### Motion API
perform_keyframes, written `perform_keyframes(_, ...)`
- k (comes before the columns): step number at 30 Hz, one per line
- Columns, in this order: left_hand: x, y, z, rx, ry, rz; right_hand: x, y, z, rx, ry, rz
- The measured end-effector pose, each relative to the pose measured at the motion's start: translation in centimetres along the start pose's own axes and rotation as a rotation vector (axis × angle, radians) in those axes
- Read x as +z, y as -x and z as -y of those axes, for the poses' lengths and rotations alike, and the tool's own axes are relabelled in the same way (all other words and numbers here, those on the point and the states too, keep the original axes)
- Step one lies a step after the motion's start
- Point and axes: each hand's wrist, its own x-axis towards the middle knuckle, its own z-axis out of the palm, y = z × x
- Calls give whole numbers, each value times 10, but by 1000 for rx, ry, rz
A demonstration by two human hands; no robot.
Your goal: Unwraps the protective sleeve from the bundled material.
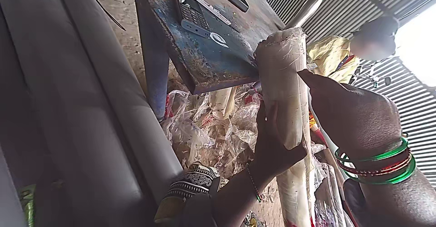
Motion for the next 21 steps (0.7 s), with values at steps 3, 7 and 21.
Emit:
perform_keyframes(3,1,0,2,16,2,-7,0,4,0,6,1,5)
perform_keyframes(7,1,0,2,30,-1,-19,1,10,0,9,-6,5)
perform_keyframes(21,5,0,8,58,14,-36,14,46,-6,50,-94,-35)
